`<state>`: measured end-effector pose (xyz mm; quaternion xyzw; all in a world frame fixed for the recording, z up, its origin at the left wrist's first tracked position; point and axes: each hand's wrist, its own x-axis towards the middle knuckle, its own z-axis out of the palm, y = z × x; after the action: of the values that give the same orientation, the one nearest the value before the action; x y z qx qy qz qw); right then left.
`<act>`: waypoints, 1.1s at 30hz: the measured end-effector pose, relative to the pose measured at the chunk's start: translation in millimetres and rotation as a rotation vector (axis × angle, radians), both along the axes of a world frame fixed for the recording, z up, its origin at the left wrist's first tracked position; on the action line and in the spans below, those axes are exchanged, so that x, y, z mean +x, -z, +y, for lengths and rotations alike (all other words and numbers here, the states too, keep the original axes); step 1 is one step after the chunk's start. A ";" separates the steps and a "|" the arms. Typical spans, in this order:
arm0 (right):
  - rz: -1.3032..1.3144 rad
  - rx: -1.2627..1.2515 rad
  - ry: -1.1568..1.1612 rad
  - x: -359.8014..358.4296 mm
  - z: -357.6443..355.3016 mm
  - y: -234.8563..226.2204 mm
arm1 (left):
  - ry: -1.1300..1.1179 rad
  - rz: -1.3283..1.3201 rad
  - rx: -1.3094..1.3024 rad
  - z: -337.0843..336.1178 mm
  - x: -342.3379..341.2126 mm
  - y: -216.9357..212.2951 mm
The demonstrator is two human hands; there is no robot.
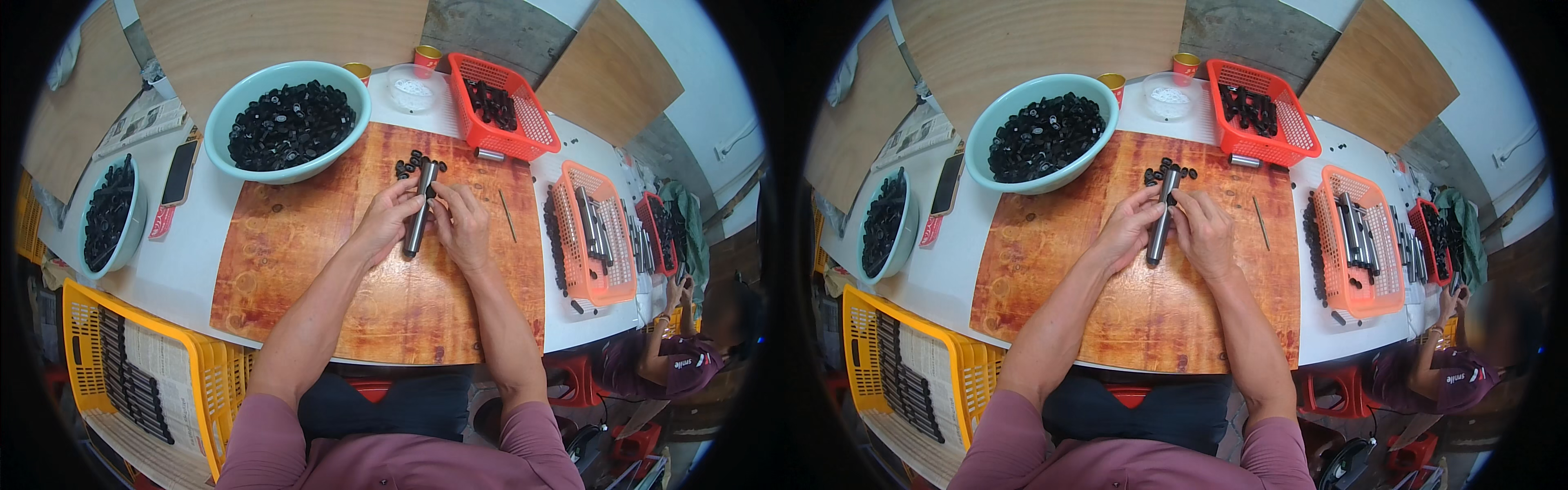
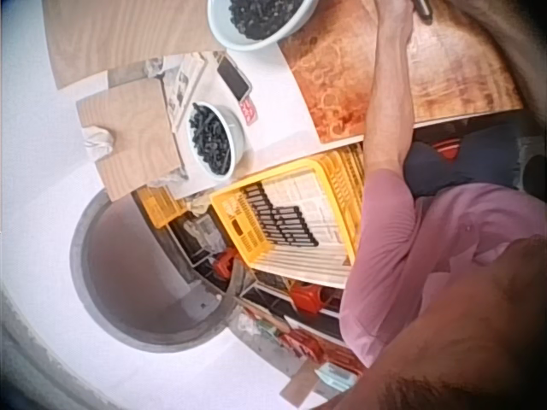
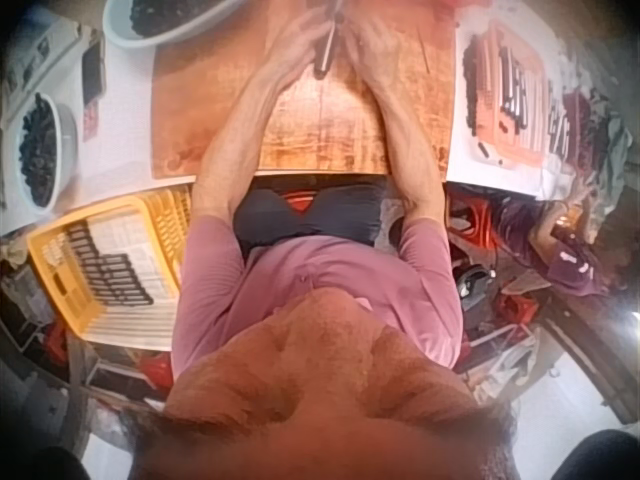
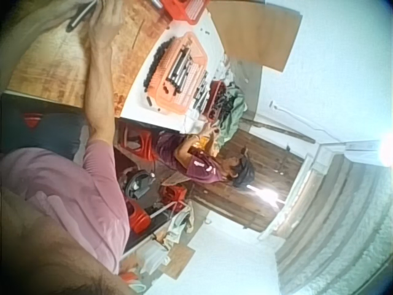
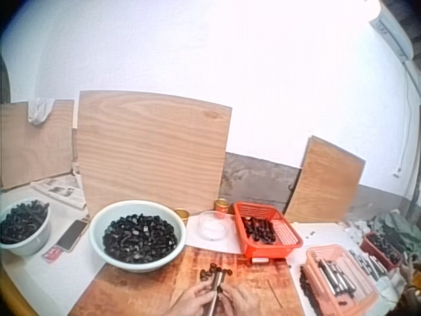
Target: The person assembles small black plastic components onto a cylindrical metal rod using a thin metal tool. They repeatedly pick up parts from a bowl, insert them into the rod, and place the completed assembly into a yellow crate. The process is repeated continuously throughout the clip.
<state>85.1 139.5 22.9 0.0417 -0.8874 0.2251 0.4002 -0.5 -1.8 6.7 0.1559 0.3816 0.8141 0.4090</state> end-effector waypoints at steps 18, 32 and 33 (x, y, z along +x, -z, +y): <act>0.030 -0.029 0.010 -1.9 0.1 1.3 | -0.012 -0.002 0.000 0.1 0.5 -1.3; -0.164 -0.858 -0.066 -4.5 2.5 2.3 | 0.110 -0.008 -0.104 -4.8 3.7 -10.1; -0.222 -1.018 -0.138 -4.9 5.9 5.1 | 0.126 0.003 -0.130 -5.0 4.8 -11.6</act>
<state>80.2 145.4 17.8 -0.1238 -0.6980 0.6566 0.2576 4.3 -6.8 18.3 0.1538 0.4237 0.7600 0.4682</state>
